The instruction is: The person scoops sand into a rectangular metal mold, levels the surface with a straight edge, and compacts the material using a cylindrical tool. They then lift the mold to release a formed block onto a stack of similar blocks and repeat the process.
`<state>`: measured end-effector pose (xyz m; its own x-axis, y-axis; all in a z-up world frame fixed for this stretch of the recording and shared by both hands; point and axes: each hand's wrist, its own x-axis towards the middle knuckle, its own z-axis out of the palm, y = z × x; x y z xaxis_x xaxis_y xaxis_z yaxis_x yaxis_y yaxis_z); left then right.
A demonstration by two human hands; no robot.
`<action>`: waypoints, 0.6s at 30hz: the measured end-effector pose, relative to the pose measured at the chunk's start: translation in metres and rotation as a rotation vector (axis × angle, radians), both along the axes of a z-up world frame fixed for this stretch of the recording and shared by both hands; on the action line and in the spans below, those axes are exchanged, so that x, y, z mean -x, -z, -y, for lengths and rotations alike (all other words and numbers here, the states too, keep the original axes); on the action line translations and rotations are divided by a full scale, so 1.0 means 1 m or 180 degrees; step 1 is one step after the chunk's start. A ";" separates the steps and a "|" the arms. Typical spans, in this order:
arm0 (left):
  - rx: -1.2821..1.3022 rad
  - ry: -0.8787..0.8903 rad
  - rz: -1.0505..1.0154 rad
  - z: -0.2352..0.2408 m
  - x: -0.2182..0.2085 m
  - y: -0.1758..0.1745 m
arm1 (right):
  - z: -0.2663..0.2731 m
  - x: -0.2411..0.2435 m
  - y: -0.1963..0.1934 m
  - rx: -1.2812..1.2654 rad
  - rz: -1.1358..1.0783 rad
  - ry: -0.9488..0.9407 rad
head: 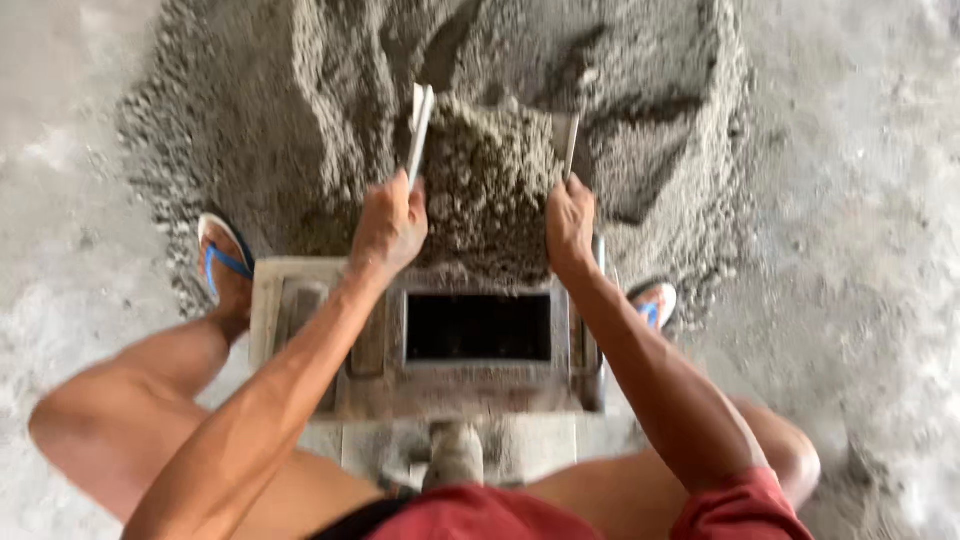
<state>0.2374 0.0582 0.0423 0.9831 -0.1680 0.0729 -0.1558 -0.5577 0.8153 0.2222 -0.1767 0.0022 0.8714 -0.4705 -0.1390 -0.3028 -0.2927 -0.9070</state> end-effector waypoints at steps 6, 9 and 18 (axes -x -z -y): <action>0.0043 -0.0140 0.0139 -0.003 0.055 -0.023 | -0.022 0.049 -0.041 0.0307 0.0441 -0.0020; 0.0003 -0.0176 0.0436 -0.004 0.072 -0.029 | -0.019 0.062 -0.033 0.0971 0.0784 -0.0028; -0.0221 0.0602 0.1248 -0.026 0.071 -0.013 | -0.026 0.093 -0.115 0.0950 0.1245 -0.0807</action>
<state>0.1668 0.0842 0.0555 0.8348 -0.3600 0.4166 -0.5506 -0.5411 0.6356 0.1295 -0.1505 0.1171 0.9224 -0.2086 0.3250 0.1535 -0.5743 -0.8041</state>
